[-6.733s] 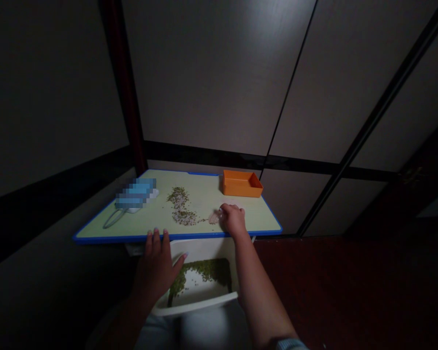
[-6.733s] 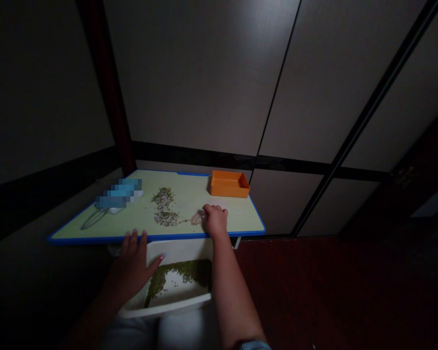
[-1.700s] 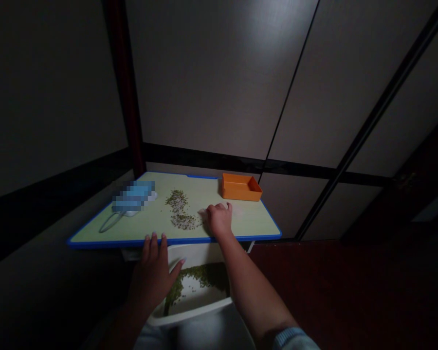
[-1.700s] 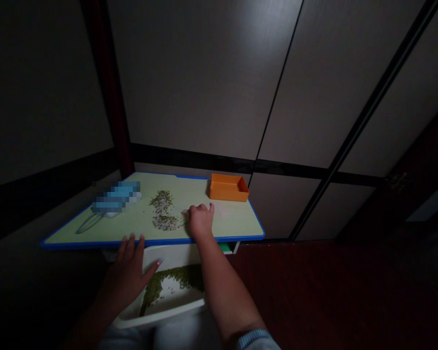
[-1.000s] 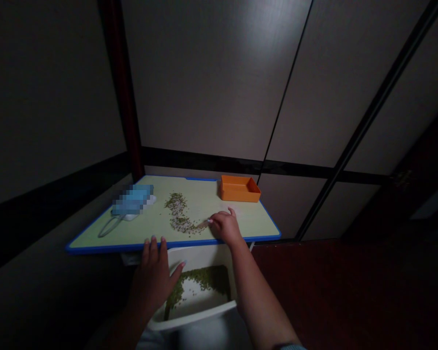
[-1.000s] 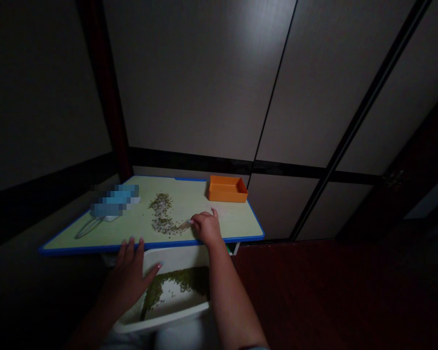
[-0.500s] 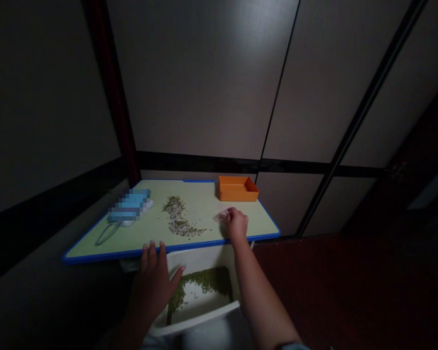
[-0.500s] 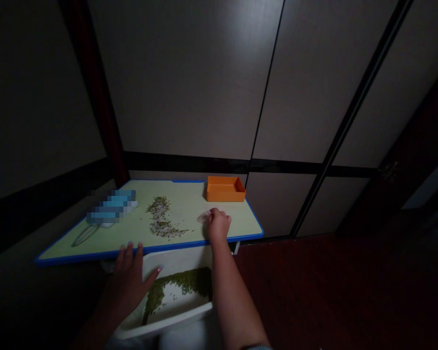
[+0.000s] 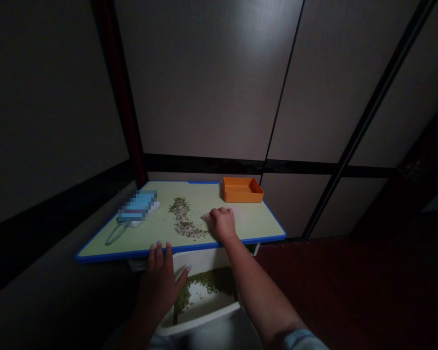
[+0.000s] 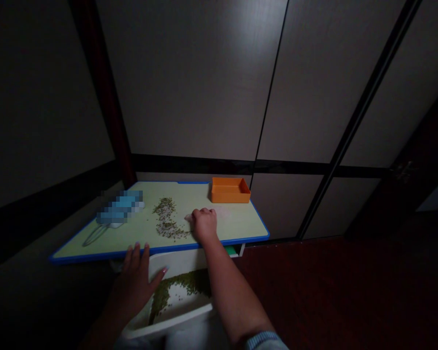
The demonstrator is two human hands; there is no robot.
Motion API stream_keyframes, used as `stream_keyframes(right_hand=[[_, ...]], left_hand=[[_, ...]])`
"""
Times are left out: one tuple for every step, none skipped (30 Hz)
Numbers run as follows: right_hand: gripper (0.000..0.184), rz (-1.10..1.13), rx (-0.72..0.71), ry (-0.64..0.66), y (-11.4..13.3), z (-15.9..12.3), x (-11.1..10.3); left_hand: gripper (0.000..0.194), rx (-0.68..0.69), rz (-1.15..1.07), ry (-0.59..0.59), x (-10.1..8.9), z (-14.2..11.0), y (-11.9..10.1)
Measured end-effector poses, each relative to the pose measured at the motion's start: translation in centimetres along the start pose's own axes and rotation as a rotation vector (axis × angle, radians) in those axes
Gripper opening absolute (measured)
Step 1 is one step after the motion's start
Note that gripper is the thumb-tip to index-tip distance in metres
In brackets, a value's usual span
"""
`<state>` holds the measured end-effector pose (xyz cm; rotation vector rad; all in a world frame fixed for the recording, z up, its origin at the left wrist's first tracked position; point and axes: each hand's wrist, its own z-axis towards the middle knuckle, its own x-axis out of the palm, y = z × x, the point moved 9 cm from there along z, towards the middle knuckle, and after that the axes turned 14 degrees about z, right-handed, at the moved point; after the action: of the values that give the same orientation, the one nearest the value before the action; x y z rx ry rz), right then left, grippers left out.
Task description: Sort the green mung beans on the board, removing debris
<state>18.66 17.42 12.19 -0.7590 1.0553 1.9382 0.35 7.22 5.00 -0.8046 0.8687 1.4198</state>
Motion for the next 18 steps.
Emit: stream_keyframes(right_hand=[[0.019, 0.011, -0.039, 0.020, 0.5, -0.1, 0.2], [0.019, 0.022, -0.070, 0.038, 0.9, -0.3, 0.4], [0.018, 0.032, -0.095, 0.054, 1.3, -0.5, 0.5], [0.018, 0.040, -0.115, 0.064, 1.5, -0.7, 0.5], [0.019, 0.048, -0.128, 0.070, 1.6, -1.0, 0.4], [0.019, 0.057, -0.136, 0.070, 1.6, -1.2, 0.2], [0.019, 0.064, -0.137, 0.066, 1.6, -1.4, -0.1], [0.019, 0.070, -0.131, 0.056, 1.4, -1.5, -0.4], [0.019, 0.072, -0.115, 0.040, 1.1, -1.6, -0.8], [0.019, 0.069, -0.092, 0.022, 0.8, -1.7, -1.2], [0.019, 0.059, -0.060, -0.001, 0.3, -1.7, -1.7], [0.020, 0.045, -0.020, -0.026, -0.2, -1.8, -2.2], [0.021, 0.029, 0.025, -0.050, -0.9, -1.8, -2.6], [0.022, 0.013, 0.071, -0.073, -1.5, -1.8, -2.9], [0.023, -0.001, 0.117, -0.092, -2.1, -1.9, -3.2], [0.023, -0.012, 0.159, -0.106, -2.7, -2.0, -3.4], [0.023, -0.020, 0.198, -0.116, -3.2, -2.1, -3.4], [0.023, -0.027, 0.230, -0.124, -3.7, -2.2, -3.4]], left_hand=[[0.077, 0.005, 0.006, -0.001, -0.1, 0.0, 0.0], [0.077, 0.008, 0.012, -0.002, -0.1, -0.1, 0.0], [0.077, 0.007, 0.020, -0.001, -0.2, -0.1, -0.1], [0.077, 0.006, 0.028, 0.002, -0.3, -0.1, -0.1], [0.077, 0.003, 0.037, 0.006, -0.4, -0.1, -0.1], [0.076, -0.001, 0.046, 0.011, -0.4, 0.0, -0.1], [0.076, -0.002, 0.055, 0.016, -0.5, 0.0, -0.2], [0.076, -0.004, 0.063, 0.019, -0.6, 0.0, -0.2], [0.076, -0.004, 0.069, 0.020, -0.6, 0.0, -0.2], [0.076, -0.006, 0.074, 0.021, -0.7, 0.1, -0.3], [0.076, -0.009, 0.080, 0.024, -0.7, 0.1, -0.3], [0.075, -0.015, 0.086, 0.029, -0.7, 0.1, -0.3], [0.075, -0.019, 0.092, 0.036, -0.7, 0.1, -0.2], [0.075, -0.022, 0.097, 0.044, -0.6, 0.1, -0.2], [0.074, -0.024, 0.102, 0.053, -0.6, 0.1, -0.2], [0.074, -0.026, 0.106, 0.060, -0.6, 0.1, -0.2], [0.074, -0.028, 0.108, 0.065, -0.6, 0.1, -0.2], [0.075, -0.031, 0.109, 0.069, -0.6, 0.1, -0.2]])
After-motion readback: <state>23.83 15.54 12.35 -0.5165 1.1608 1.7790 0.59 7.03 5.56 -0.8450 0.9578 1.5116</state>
